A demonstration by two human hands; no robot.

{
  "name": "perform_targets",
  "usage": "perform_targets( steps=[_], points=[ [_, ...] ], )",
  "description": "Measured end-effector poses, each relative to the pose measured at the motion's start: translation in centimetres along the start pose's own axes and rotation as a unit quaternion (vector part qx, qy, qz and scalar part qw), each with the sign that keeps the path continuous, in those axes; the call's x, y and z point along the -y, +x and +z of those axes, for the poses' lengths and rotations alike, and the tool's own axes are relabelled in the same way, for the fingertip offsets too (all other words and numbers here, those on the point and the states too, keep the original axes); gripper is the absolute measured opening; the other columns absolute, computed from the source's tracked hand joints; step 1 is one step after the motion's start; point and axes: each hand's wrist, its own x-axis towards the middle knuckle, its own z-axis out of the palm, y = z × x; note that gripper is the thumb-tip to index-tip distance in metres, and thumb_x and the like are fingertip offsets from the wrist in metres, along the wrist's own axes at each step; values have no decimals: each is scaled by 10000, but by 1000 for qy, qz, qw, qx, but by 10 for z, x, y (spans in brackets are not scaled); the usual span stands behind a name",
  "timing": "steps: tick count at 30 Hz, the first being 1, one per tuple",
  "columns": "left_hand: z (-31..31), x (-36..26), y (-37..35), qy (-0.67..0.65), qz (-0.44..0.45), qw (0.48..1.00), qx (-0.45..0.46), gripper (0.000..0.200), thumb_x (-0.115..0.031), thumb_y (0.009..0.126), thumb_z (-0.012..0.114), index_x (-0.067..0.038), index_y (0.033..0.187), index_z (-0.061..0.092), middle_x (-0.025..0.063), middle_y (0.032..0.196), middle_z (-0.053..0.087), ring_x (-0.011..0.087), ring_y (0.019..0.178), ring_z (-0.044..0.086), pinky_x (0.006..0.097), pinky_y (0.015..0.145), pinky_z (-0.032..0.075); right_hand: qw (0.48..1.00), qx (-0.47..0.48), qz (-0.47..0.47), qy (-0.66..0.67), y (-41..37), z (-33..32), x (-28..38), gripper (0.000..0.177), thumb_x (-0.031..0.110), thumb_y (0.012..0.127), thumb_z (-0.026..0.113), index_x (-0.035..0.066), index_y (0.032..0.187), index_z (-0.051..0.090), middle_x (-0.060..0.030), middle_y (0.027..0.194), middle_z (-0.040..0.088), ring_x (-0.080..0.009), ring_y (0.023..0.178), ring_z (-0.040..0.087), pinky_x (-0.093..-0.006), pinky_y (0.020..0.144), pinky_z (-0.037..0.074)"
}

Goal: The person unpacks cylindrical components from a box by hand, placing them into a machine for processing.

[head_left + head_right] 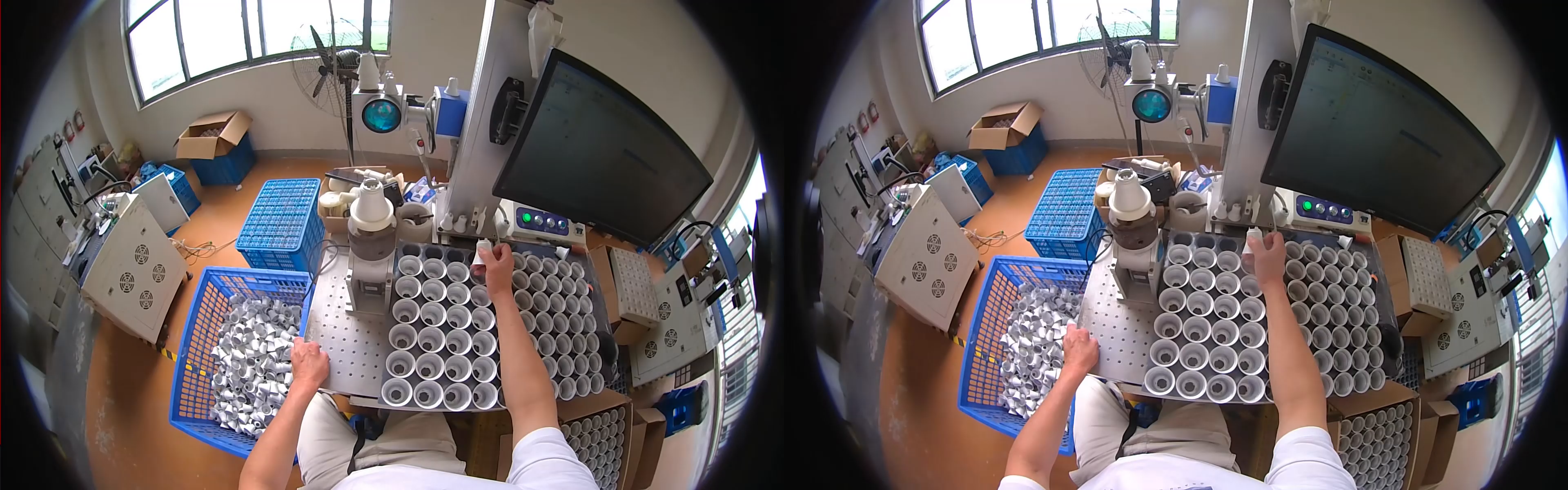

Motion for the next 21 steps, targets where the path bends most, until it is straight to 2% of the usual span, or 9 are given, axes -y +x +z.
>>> perform_targets(
  steps=[5,8,11,14,17,21],
  points=[
    [1,1,-1,6,8,1000,-9,176,-135,681,581,27,649,641,202,756,603,361,899,521,438,765,451,1000,3,-1,10,0,0,-1,232,153,794,618,46,774,413,-58,679,502,-176,502,597,-253,411,473],
    [3,2,0,13,15,1000,-5,176,-137,680,587,28,654,643,200,754,602,361,897,524,438,763,452,1000,1,-5,13,0,0,-1,220,159,798,614,51,768,424,-36,672,479,-141,528,564,-255,432,482],
    [9,5,-1,2,-9,1000,-18,176,-135,682,582,27,659,646,205,755,601,359,892,528,437,765,452,996,-10,-47,-81,9,-10,-21,255,193,765,652,47,759,443,-7,713,422,-106,631,431,-260,554,418],
    [-2,-3,-1,0,-6,1000,-17,178,-134,684,579,28,664,648,216,766,599,358,882,532,433,770,452,998,-12,-36,-48,10,-9,-25,261,212,756,652,52,727,447,0,687,410,-110,661,375,-275,601,357],
    [4,4,0,11,9,1000,5,181,-135,683,578,29,671,652,224,775,597,356,880,535,431,776,452,996,-11,-54,-73,9,-10,-24,261,209,756,653,45,736,451,-7,692,420,-115,662,391,-280,613,363],
    [-3,-3,0,-8,-18,1000,3,185,-131,682,573,35,682,655,233,798,591,357,886,536,434,781,451,997,-12,-48,-63,9,-10,-24,258,207,754,656,41,745,458,-11,697,431,-120,668,400,-286,629,368]
  ],
)
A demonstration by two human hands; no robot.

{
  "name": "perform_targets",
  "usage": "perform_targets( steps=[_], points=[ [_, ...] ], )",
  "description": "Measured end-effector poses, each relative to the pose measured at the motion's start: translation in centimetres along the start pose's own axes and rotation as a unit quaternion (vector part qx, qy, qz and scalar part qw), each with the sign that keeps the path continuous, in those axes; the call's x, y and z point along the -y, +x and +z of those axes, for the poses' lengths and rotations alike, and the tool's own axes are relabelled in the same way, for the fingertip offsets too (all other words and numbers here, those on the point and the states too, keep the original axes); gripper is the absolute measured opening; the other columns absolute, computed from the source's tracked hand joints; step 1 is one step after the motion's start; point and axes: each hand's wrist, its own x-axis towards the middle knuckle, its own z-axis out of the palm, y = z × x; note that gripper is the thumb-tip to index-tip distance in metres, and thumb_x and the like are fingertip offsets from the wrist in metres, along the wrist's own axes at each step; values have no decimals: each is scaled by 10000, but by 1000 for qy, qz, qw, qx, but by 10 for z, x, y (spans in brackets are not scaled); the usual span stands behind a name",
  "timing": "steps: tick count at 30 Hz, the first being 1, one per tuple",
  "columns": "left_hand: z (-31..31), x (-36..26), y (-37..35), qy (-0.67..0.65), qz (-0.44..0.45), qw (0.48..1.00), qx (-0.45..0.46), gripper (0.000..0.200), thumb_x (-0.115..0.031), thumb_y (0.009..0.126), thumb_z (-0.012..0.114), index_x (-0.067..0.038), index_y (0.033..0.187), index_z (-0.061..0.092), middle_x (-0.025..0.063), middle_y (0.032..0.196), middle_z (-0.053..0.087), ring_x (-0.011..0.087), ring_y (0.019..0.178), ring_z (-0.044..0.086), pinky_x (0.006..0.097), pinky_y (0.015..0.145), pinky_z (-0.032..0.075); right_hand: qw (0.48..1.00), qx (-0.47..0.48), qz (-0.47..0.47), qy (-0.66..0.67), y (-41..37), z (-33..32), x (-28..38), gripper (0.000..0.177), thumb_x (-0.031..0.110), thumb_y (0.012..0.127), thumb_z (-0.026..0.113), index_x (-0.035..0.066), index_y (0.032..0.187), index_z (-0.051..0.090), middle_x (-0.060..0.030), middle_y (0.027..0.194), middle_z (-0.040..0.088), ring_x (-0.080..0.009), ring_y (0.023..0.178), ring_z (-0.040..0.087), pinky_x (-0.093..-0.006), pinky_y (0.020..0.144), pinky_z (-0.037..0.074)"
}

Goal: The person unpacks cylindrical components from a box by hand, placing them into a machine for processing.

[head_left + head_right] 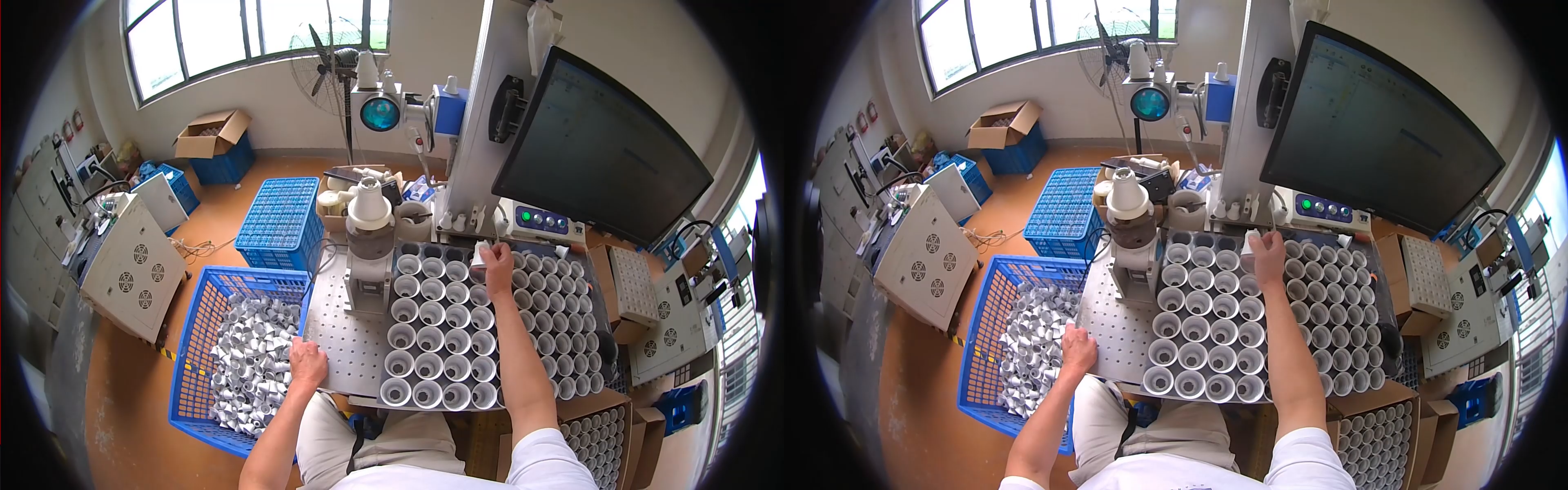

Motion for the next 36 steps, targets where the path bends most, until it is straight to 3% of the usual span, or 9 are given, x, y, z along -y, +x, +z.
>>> perform_targets(
  steps=[11,14,17,19,25,26,28,30,36],
  points=[
    [15,12,0,12,15,1000,-4,185,-134,682,573,32,689,654,245,843,567,360,885,538,436,792,448,999,12,-33,-27,7,-2,-18,207,161,789,622,64,762,441,-8,724,428,-85,609,450,-265,495,519],
    [17,13,-1,0,8,1000,-10,190,-145,689,571,29,669,645,234,871,563,368,885,536,435,788,448,999,16,-34,-26,7,-2,-17,208,164,790,621,64,763,441,-7,722,428,-85,607,448,-266,494,516],
    [45,47,8,64,143,988,-20,199,-158,703,555,22,652,623,230,898,554,402,883,524,448,800,442,1000,5,30,-4,-2,1,6,250,209,751,660,45,753,471,-13,707,449,-121,677,421,-281,620,379],
    [18,29,41,-142,-68,986,-53,200,-137,699,520,31,610,580,244,856,570,430,844,533,479,771,436,999,12,15,-27,-3,2,12,250,209,752,659,43,759,474,-17,718,456,-126,674,427,-285,625,386],
    [-122,-83,164,-280,111,912,-278,265,-130,713,427,41,747,626,245,808,601,385,815,560,454,763,434,998,41,56,7,11,7,21,225,197,764,646,54,778,472,-14,746,468,-106,647,479,-271,551,470],
    [-154,-103,175,-299,113,936,-146,220,-98,779,408,14,885,566,180,954,608,307,933,549,385,866,407,995,43,81,26,10,13,41,233,198,756,655,48,778,478,-11,750,472,-104,659,469,-272,573,445],
    [-172,-149,195,-349,130,903,-215,185,-90,778,401,6,779,559,168,955,603,290,876,545,370,837,411,994,66,51,73,15,30,79,218,176,776,655,56,775,473,-8,744,473,-82,646,489,-237,543,450],
    [-171,-175,212,-148,185,948,-213,232,-101,782,389,-11,674,573,132,898,617,229,801,534,326,784,418,988,88,5,127,20,53,114,213,163,789,653,58,774,469,-6,737,480,-76,636,492,-227,540,447],
    [-199,-148,209,-385,226,880,-159,268,-96,706,357,-20,570,575,74,626,596,134,622,511,254,659,429,936,217,-129,244,-9,136,211,268,143,808,702,65,755,451,10,693,502,-45,626,435,-208,563,383]
  ],
)
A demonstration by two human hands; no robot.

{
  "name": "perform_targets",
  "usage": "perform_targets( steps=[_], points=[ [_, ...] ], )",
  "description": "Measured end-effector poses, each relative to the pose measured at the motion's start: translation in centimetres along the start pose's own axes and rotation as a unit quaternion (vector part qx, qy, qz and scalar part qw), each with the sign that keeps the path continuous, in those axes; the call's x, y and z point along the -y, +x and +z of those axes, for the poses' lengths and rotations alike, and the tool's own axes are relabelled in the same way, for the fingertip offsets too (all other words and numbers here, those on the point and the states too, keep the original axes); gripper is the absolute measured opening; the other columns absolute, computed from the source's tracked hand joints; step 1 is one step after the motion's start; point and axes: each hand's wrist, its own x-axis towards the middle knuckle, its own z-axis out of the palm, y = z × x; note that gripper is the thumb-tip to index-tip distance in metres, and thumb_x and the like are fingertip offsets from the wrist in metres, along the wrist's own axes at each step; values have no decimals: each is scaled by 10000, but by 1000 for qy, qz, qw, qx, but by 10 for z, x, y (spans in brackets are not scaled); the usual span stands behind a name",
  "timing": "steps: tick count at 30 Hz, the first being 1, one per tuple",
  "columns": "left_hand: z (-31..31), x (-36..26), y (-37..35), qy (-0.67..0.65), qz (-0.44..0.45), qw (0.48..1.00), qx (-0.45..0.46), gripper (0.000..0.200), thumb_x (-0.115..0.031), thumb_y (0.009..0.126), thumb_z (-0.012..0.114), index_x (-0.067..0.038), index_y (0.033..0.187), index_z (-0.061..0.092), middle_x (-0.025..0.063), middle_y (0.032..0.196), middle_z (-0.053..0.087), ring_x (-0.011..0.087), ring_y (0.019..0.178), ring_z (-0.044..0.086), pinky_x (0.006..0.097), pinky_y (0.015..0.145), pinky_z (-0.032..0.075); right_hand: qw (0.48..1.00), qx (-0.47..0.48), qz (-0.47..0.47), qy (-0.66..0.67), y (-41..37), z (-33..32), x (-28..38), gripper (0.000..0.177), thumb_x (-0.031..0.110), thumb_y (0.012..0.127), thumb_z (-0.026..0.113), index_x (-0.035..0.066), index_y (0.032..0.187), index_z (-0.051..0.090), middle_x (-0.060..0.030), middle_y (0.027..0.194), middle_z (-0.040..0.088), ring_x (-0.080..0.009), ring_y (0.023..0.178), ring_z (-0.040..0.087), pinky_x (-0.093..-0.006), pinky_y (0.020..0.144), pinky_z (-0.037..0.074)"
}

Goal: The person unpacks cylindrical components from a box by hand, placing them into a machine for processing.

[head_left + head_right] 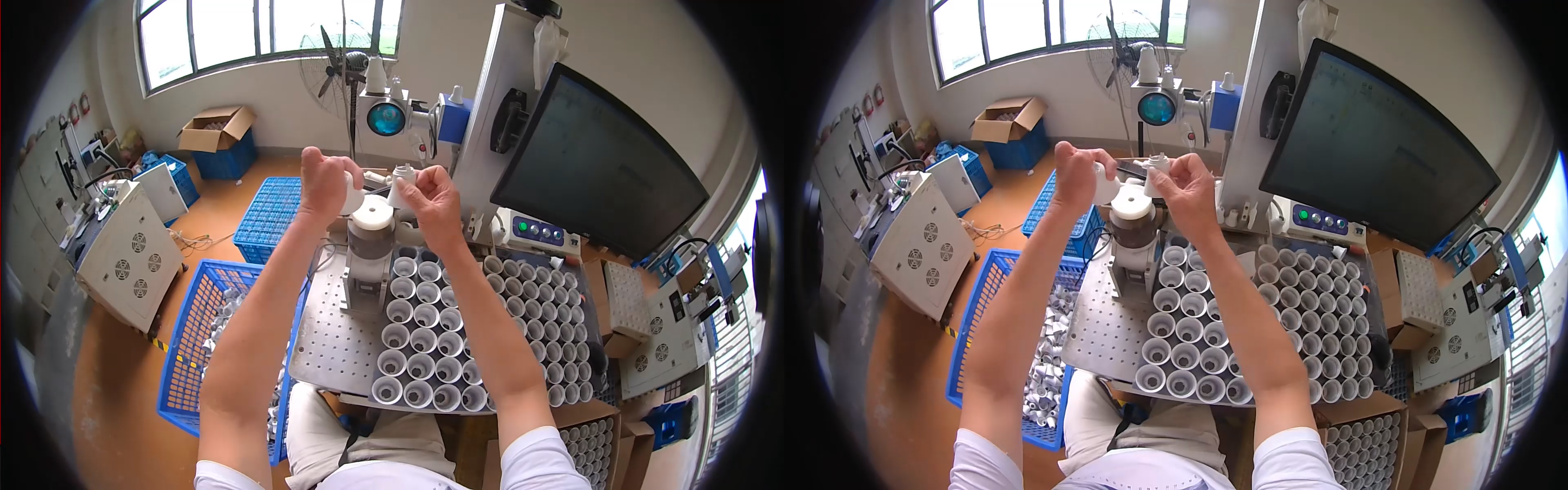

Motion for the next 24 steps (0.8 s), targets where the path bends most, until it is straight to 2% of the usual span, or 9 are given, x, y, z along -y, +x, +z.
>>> perform_targets(
  steps=[4,7,12,15,17,19,20,22,24],
  points=[
    [-85,52,-59,-60,-58,992,-90,227,-93,666,372,22,540,521,109,632,613,166,591,537,276,645,457,990,39,-54,-124,-12,19,-39,296,141,830,689,68,723,423,18,712,504,-55,629,392,-225,552,363],
    [-128,168,-156,311,-49,921,-231,86,-53,703,444,15,711,497,189,832,568,347,777,526,412,752,416,997,9,-42,-70,-25,31,-42,331,176,843,680,53,718,399,-1,792,557,-64,646,362,-232,552,355],
    [-78,183,-289,300,-247,921,-16,70,-51,708,442,13,710,469,211,817,516,381,826,485,457,769,385,991,-44,-87,-93,-38,35,-52,315,165,849,671,60,753,390,-123,1046,613,-77,748,414,-225,646,399],
    [-25,174,-330,308,-239,914,109,89,-60,713,472,29,717,470,236,853,518,408,865,484,490,795,382,984,-62,-105,-127,-52,29,-43,216,181,871,630,40,872,466,-134,1078,616,-132,900,531,-263,801,435],
    [-11,167,-337,332,-169,926,64,93,-64,716,491,24,740,471,233,849,512,405,862,481,492,783,382,977,-56,-122,-165,-62,15,-34,227,179,862,615,27,993,509,-126,1097,619,-202,1041,567,-319,921,421],
    [-10,178,-346,340,-152,926,61,116,-70,716,517,12,781,469,214,836,501,388,854,475,489,764,378,941,-50,-132,-307,-64,-32,-36,229,147,831,628,21,1003,544,-125,1055,635,-205,988,589,-328,896,437],
    [-10,176,-348,354,-125,924,66,121,-72,716,519,12,786,467,210,833,501,388,848,474,489,760,380,922,-51,-72,-376,-64,-60,-34,243,150,777,633,7,965,577,-182,980,633,-313,932,606,-367,839,461],
    [-11,169,-345,385,-69,917,79,132,-75,718,523,12,797,464,202,828,500,387,835,473,489,751,382,856,-23,79,-510,-68,-120,-36,357,269,771,625,-5,999,601,-195,1018,631,-342,952,597,-393,853,458],
    [-7,168,-341,364,-116,921,80,120,-74,724,519,16,782,463,201,833,507,392,819,481,497,735,393,785,33,195,-587,-77,-151,-30,482,309,750,640,-18,1097,568,-217,1090,606,-347,1021,576,-395,891,447]
  ],
)
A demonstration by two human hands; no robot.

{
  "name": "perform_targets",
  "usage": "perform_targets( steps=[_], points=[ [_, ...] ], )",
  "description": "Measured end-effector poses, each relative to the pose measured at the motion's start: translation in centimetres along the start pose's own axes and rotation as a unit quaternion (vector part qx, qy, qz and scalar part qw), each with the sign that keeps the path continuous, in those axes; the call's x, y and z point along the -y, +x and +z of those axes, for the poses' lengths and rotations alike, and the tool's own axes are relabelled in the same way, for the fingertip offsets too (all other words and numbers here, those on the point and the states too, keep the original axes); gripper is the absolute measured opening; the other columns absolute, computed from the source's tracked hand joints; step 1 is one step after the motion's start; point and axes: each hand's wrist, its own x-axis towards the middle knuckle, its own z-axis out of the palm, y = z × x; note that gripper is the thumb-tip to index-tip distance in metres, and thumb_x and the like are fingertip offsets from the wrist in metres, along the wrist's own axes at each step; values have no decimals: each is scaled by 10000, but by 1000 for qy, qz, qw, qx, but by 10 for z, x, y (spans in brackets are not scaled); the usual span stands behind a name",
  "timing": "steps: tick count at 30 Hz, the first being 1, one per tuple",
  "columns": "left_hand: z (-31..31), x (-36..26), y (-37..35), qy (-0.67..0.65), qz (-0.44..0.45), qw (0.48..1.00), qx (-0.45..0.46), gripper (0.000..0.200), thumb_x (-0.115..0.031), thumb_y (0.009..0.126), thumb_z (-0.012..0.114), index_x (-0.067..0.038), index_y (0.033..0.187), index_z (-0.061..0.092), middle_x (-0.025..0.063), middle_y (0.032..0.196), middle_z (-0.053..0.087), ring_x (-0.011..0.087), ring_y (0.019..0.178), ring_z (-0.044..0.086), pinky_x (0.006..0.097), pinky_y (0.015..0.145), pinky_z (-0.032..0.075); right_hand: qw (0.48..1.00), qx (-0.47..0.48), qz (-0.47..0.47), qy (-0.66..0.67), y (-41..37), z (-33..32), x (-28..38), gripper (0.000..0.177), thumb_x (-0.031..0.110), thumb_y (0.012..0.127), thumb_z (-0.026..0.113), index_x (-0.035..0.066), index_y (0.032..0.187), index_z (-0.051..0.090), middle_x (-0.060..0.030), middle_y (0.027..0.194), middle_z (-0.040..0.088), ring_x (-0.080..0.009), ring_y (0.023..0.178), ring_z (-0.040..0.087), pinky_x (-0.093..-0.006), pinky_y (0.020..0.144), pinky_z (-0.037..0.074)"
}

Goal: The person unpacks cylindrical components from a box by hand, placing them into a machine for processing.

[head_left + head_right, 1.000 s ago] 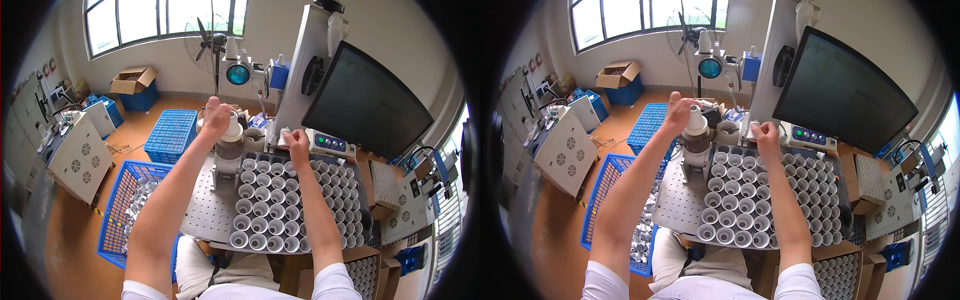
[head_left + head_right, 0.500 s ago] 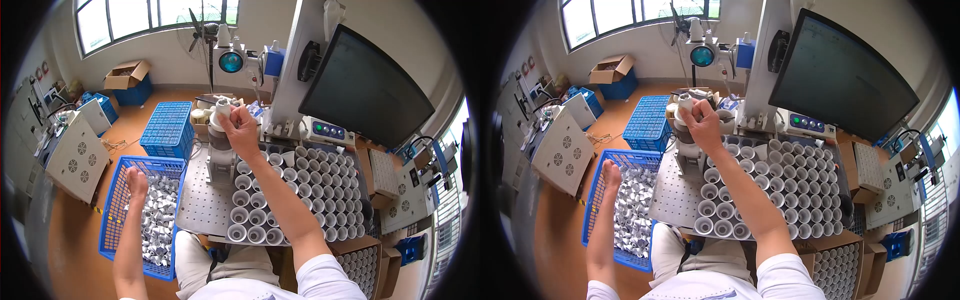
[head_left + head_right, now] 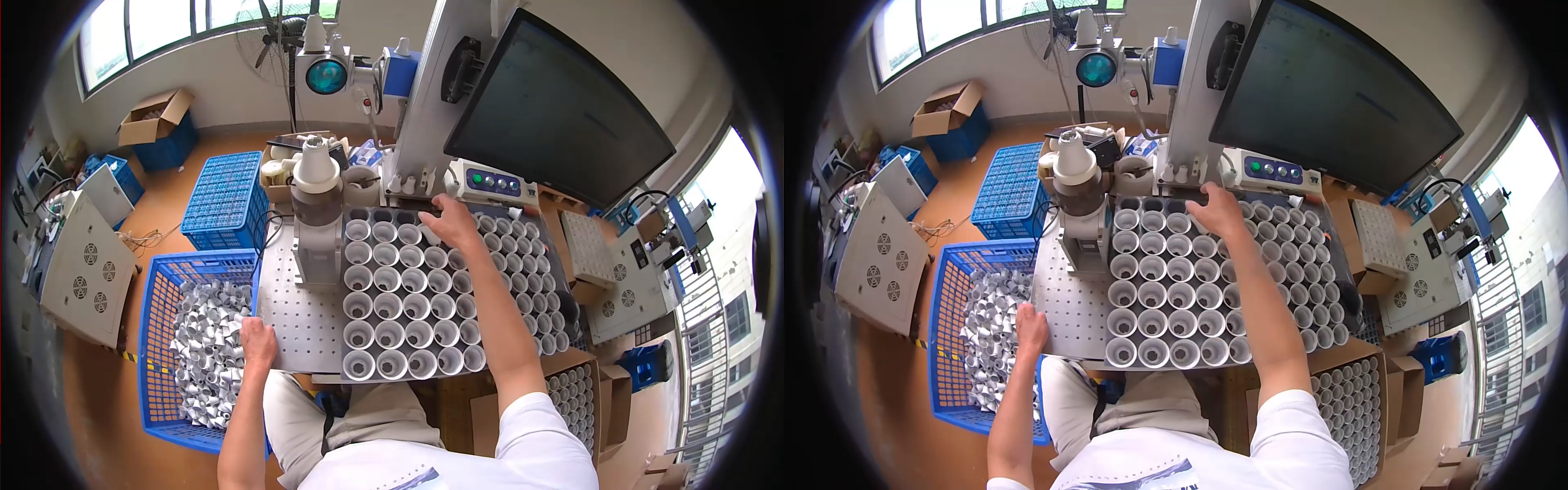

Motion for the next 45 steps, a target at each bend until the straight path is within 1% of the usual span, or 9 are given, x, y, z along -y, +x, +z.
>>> perform_targets(
  steps=[3,9,18,26,27,30,34,40,45],
  points=[
    [-1,-2,2,-3,4,999,37,120,-75,727,517,19,781,467,208,836,512,394,823,485,499,735,399,995,69,20,-65,-12,7,-26,564,305,731,662,-15,1174,522,-228,1134,580,-354,1067,547,-404,924,427],
    [21,23,-5,18,10,999,46,114,-86,731,517,14,779,491,216,846,523,399,851,490,494,767,405,996,-16,-42,-75,-13,33,-49,530,264,696,705,43,1153,553,-207,1119,577,-360,1108,490,-462,940,381],
    [-2,2,1,-4,-59,995,76,150,-120,746,518,12,817,514,220,901,531,383,883,505,479,808,411,988,15,-72,-138,-22,33,-40,457,185,703,600,43,1137,579,-162,1153,568,-335,1169,451,-436,998,351],
    [-13,-11,6,-13,-87,993,84,157,-132,751,511,14,811,511,220,875,539,397,869,517,490,794,419,959,211,-42,-182,5,0,-19,523,166,676,609,74,1187,551,-161,1160,583,-327,1160,481,-417,1010,365],
    [-18,-16,7,-19,-104,991,82,161,-132,752,511,18,810,514,221,868,542,401,869,522,492,792,423,970,172,-74,-154,7,-4,-17,413,97,649,612,38,1057,606,-184,1040,623,-346,1037,561,-408,933,424],
    [-28,-24,11,-31,-125,987,92,168,-134,754,512,25,804,533,229,878,548,409,870,534,493,793,432,970,181,-35,-158,18,-27,-11,401,125,626,648,20,1012,610,-180,990,632,-371,960,586,-387,847,469],
    [-24,-21,14,-22,-114,986,122,175,-140,755,520,27,792,557,242,902,552,412,869,544,488,801,438,999,21,22,-16,22,-23,-10,298,155,620,678,0,823,524,-195,870,623,-346,831,610,-396,734,478],
    [-27,-23,11,-24,-126,986,110,198,-150,770,512,38,824,546,248,907,549,410,899,527,493,822,416,963,-202,10,176,9,64,-39,368,230,659,747,46,706,432,-56,630,452,-213,598,441,-353,578,391],
    [-23,-19,8,-14,-118,986,119,229,-177,787,512,29,885,532,239,929,542,394,934,513,479,836,409,954,-204,-10,219,7,67,-38,358,161,666,749,45,660,411,-9,601,418,-130,566,368,-301,526,356]
  ],
)
